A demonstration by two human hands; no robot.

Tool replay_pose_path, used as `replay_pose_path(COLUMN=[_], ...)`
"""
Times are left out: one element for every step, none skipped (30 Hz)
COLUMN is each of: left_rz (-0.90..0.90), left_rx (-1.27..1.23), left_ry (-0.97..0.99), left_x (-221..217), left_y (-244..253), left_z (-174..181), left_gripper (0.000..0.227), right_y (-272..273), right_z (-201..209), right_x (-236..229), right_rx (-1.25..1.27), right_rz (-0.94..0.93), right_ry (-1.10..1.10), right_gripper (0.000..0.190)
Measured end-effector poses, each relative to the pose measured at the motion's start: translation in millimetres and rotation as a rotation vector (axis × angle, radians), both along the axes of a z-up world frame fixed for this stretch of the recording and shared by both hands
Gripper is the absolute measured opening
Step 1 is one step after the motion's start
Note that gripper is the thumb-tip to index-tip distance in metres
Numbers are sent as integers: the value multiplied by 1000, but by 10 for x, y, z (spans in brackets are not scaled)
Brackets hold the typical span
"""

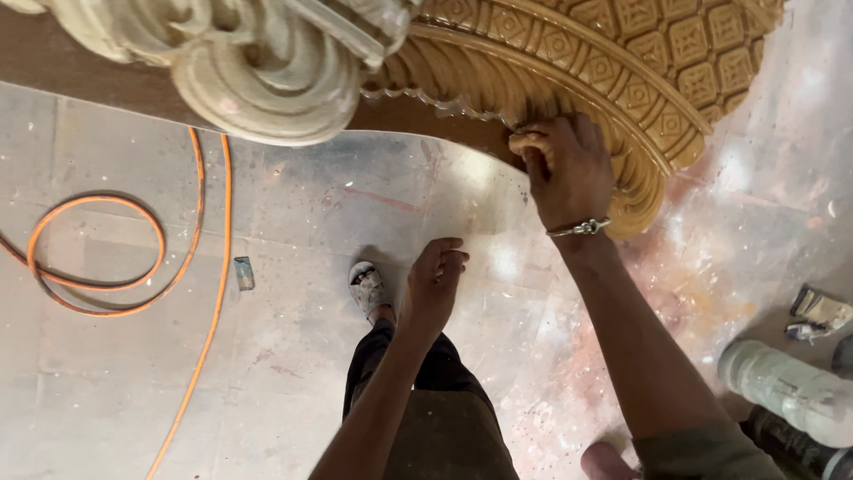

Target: The person applies a brown finish to a carved wooden headboard using a cloth. They repeatedly dip the cloth into a container and rub the finish into the intricate carvings and flat surfaces of the wood.

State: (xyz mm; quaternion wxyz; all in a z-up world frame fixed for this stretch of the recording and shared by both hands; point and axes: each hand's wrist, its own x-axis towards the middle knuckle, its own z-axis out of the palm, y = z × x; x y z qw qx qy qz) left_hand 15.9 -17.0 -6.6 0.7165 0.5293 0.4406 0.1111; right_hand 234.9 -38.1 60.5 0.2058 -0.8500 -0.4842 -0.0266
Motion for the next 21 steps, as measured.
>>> replay_pose_path(left_rz=[-25,-47,-67,-80,-94,-76,-59,-47,-45,-45,-45,-50,-55,-56,-67,-78,-89,-87,-84,-81,-80], left_rx=[-6,-11,-1,10,20,14,8,-3,-6,0,5,6,6,7,0,-19,-37,-41,-44,-42,-13], left_ry=[17,25,32,39,46,39,32,30,32,28,23,24,24,23,27,35,44,38,33,25,10], left_x=[-11,9,8,-6,-8,1,21,8,-5,11,27,44,55,76,91,74,53,38,18,7,-16], left_y=[-33,-43,-43,-40,-33,-28,-22,-48,-87,-85,-82,-91,-113,-108,-72,-85,-99,-100,-98,-72,-52], left_z=[9,10,13,15,6,-15,-48,-69,-78,-93,-91,-68,-28,-6,-1,20,36,42,46,33,23], left_gripper=[30,30,30,30,30,30,29,29,29,29,29,29,29,29,29,29,30,29,29,29,29], right_y=[-32,-80,-161,-224,-278,-330,-357,-349,-286,-183,-79,33,104,140,169,155,168,211,219,192,130], right_z=[-6,-1,13,25,39,52,53,27,-16,-54,-83,-102,-101,-92,-91,-92,-112,-143,-166,-171,-161], right_x=[2,3,-23,-26,-6,9,26,35,71,121,156,192,216,238,257,256,266,289,296,312,342], right_rx=[29,-21,-70,-119,-106,-95,-85,-99,-114,-119,-154,-187,-220,-215,-210,-217,-234,-246,-257,-203,-148], right_rz=[-20,-90,-161,-224,-267,-305,-344,-314,-284,-254,-296,-339,-382,-380,-379,-378,-382,-386,-391,-369,-347], right_ry=[23,48,73,100,200,305,410,331,254,171,185,197,209,236,263,293,275,254,234,262,289], right_gripper=[20,24,28,33,32,31,30,34,38,43,44,45,47,45,43,42,42,43,43,42,40])
